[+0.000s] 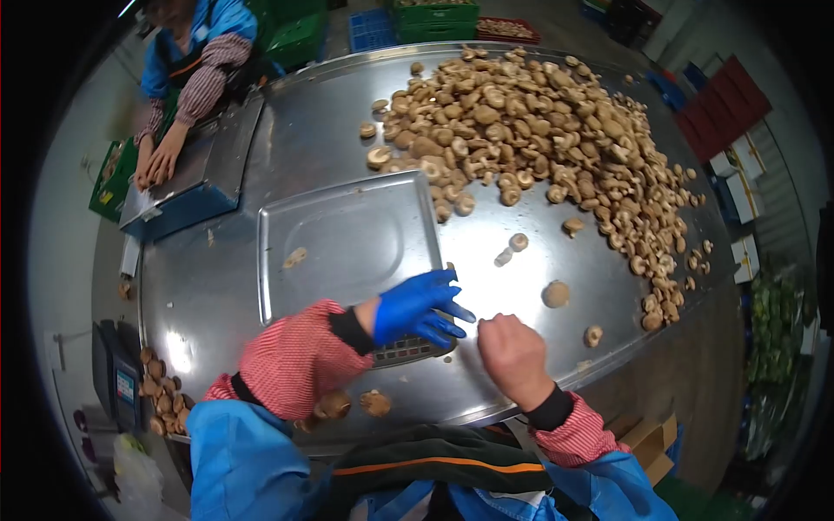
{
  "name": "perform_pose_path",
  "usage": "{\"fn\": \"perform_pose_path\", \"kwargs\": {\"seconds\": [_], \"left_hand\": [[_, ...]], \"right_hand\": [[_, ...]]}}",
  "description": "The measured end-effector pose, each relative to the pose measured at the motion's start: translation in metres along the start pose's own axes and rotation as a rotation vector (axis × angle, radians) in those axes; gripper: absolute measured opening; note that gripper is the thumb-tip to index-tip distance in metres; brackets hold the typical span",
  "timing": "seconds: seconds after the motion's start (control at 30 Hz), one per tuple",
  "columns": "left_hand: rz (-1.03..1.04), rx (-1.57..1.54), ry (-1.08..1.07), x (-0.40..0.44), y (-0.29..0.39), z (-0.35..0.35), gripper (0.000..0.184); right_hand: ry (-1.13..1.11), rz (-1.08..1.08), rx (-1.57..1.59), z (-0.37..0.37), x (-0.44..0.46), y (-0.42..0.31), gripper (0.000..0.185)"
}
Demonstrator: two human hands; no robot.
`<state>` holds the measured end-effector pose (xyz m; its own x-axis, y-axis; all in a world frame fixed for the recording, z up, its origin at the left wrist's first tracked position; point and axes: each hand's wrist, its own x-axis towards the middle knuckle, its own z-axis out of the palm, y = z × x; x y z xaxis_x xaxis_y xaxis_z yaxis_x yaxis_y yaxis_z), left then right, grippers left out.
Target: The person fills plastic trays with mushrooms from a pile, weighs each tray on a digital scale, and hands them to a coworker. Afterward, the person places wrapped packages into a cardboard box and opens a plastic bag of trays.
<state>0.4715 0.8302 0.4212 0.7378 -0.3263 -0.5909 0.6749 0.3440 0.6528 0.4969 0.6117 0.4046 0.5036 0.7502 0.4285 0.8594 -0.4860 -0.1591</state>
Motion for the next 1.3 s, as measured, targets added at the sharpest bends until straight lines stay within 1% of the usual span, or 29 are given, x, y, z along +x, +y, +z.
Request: {"fn": "perform_pose_path", "kwargs": {"seconds": [0.07, 0.13, 0.17, 0.2, 0.23, 0.27, 0.33, 0.37, 0.4, 0.43, 0.47, 0.5, 0.53, 0.6, 0.63, 0.67, 0.73, 0.77, 0.8, 0.83, 0.93, 0.97, 1.07, 1.1, 1.13, 1.2, 1.23, 1.3], "left_hand": [[0.016, 0.095, -0.014, 0.035, -0.007, 0.010, 0.042], [0.018, 0.176, -0.046, 0.054, -0.001, 0.023, 0.038], [0.010, 0.210, -0.072, 0.060, 0.007, 0.031, 0.037], [-0.001, 0.242, -0.098, 0.066, 0.012, 0.038, 0.036], [0.020, 0.236, -0.157, 0.073, 0.012, 0.048, 0.036], [0.106, 0.226, -0.252, 0.098, -0.002, 0.040, 0.035], [0.213, 0.453, -0.142, 0.117, 0.009, 0.052, 0.035], [0.181, 0.112, 0.028, 0.150, -0.003, 0.038, 0.039], [0.148, 0.054, 0.307, 0.169, 0.000, 0.022, 0.053], [0.044, 0.006, 0.517, 0.168, 0.022, 0.016, 0.077], [0.011, -0.120, 0.781, 0.182, 0.023, 0.002, 0.094], [0.007, -0.162, 0.826, 0.197, 0.024, -0.023, 0.102], [-0.015, -0.180, 0.924, 0.203, 0.030, -0.025, 0.106], [0.044, -0.127, 1.015, 0.228, 0.030, -0.054, 0.115], [0.058, -0.082, 1.059, 0.237, 0.035, -0.056, 0.118], [0.074, -0.034, 1.102, 0.246, 0.041, -0.058, 0.121], [0.206, 0.092, 1.163, 0.261, 0.050, -0.058, 0.125], [0.328, 0.173, 1.178, 0.268, 0.055, -0.059, 0.127], [0.448, 0.254, 1.190, 0.275, 0.061, -0.059, 0.128], [0.558, 0.296, 1.122, 0.281, 0.068, -0.056, 0.132], [0.461, 0.578, 1.197, 0.287, 0.072, -0.062, 0.133], [0.479, 0.605, 1.139, 0.289, 0.068, -0.071, 0.137], [0.611, 0.901, 1.010, 0.287, 0.060, -0.077, 0.141], [0.578, 0.858, 0.887, 0.280, 0.064, -0.071, 0.144], [0.612, 0.891, 0.835, 0.282, 0.064, -0.072, 0.143], [0.655, 0.922, 0.669, 0.287, 0.067, -0.059, 0.142], [0.509, 1.055, 0.702, 0.284, 0.073, -0.050, 0.137], [0.586, 0.882, 0.626, 0.286, 0.070, -0.050, 0.136]], "right_hand": [[-0.098, -0.019, 0.093, -0.021, 0.012, 0.003, 0.027], [0.019, 0.178, 0.002, -0.042, 0.009, 0.031, 0.059], [-0.018, 0.287, -0.070, -0.047, 0.004, 0.050, 0.083], [-0.034, 0.341, -0.136, -0.047, 0.000, 0.073, 0.085], [-0.191, 0.504, 0.122, -0.042, -0.007, 0.097, 0.074], [-0.346, 0.658, 0.384, -0.034, -0.016, 0.119, 0.064], [-0.498, 0.854, 0.975, -0.024, -0.029, 0.154, 0.048], [-0.572, 0.931, 1.277, -0.017, -0.033, 0.173, 0.041], [-0.381, 1.017, 1.225, -0.009, -0.042, 0.192, 0.036], [-0.192, 1.099, 1.167, 0.000, -0.054, 0.210, 0.031], [-0.003, 1.176, 1.102, 0.008, -0.067, 0.230, 0.026], [0.064, 1.130, 0.839, 0.014, -0.080, 0.259, 0.026], [0.130, 1.074, 0.577, 0.018, -0.088, 0.281, 0.026], [0.136, 1.007, 0.136, 0.022, -0.082, 0.298, 0.026], [0.137, 0.963, -0.084, 0.023, -0.076, 0.305, 0.026], [0.100, 0.991, -0.091, 0.027, -0.066, 0.311, 0.027], [0.017, 1.039, -0.106, 0.039, -0.040, 0.311, 0.029], [0.013, 1.014, -0.100, 0.049, -0.030, 0.315, 0.030], [0.059, 0.986, -0.070, 0.059, -0.019, 0.316, 0.029], [0.079, 0.943, -0.041, 0.069, -0.012, 0.322, 0.029], [0.121, 0.806, 0.110, 0.099, 0.006, 0.327, 0.026], [0.097, 0.809, 0.164, 0.111, 0.014, 0.325, 0.026], [0.116, 0.766, 0.200, 0.136, 0.056, 0.306, 0.026], [0.153, 0.766, 0.214, 0.141, 0.070, 0.301, 0.025], [0.191, 0.764, 0.227, 0.146, 0.082, 0.298, 0.024], [0.159, 0.707, 0.250, 0.152, 0.102, 0.299, 0.023], [0.137, 0.658, 0.247, 0.157, 0.110, 0.300, 0.023], [0.106, 0.603, 0.271, 0.158, 0.117, 0.303, 0.022]]}}
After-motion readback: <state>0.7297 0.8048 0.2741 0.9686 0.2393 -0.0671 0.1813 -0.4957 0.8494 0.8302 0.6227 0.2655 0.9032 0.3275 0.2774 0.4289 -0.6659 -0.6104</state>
